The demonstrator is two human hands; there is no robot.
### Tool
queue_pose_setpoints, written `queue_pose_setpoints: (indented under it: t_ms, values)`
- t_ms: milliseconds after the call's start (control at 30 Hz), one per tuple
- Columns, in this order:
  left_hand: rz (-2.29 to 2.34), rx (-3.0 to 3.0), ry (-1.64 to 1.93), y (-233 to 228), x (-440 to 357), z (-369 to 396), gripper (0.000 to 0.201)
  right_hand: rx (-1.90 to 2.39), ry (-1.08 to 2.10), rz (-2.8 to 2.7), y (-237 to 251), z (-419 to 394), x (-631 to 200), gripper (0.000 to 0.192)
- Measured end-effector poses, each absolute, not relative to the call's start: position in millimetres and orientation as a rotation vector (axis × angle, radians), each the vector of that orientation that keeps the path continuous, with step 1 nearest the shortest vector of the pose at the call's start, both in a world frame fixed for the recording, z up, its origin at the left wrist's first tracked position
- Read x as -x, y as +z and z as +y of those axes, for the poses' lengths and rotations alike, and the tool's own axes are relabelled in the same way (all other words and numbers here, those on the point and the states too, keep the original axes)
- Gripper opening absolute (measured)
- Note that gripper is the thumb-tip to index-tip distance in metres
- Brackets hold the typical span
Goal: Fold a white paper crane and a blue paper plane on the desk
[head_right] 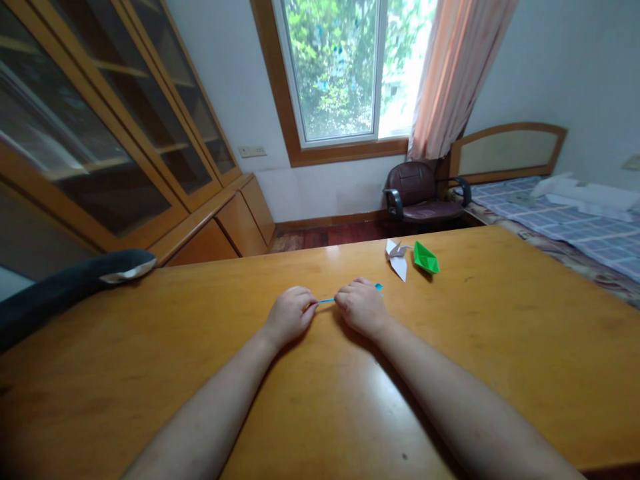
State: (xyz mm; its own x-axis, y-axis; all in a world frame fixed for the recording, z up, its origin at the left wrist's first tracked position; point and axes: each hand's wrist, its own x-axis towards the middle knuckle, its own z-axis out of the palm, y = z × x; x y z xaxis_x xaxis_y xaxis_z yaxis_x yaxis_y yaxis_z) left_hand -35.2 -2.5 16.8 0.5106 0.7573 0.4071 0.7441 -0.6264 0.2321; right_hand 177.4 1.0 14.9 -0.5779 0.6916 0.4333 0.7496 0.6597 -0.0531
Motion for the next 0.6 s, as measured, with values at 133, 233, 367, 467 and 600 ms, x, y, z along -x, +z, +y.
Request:
queue_pose_setpoints:
  t_ms: [133,233,367,467,600]
  values:
    - [1.327,-2.755,0.725,17.4,35.8,-4.1,0.018,1.132,-0.177,-2.46,15.4,0.9,-177.6,0.021]
    - [1.339,-2.794,0.699,19.1,35.2,-6.5,0.021,1.13,-0.171,-2.468,15.2,0.5,-177.1,0.022]
    - [1.418,-2.789,0.697,21.3,31.7,-9.8,0.018,1.126,-0.194,-2.464,14.1,-0.6,-175.1,0.022]
    - [1.406,-2.769,0.703,20.5,28.9,-10.6,0.014,1.103,-0.197,-2.464,12.5,-2.2,-172.2,0.019]
    - [1.317,-2.775,0.68,16.0,27.4,-9.5,0.019,1.085,-0.191,-2.47,10.5,-4.1,-167.5,0.02]
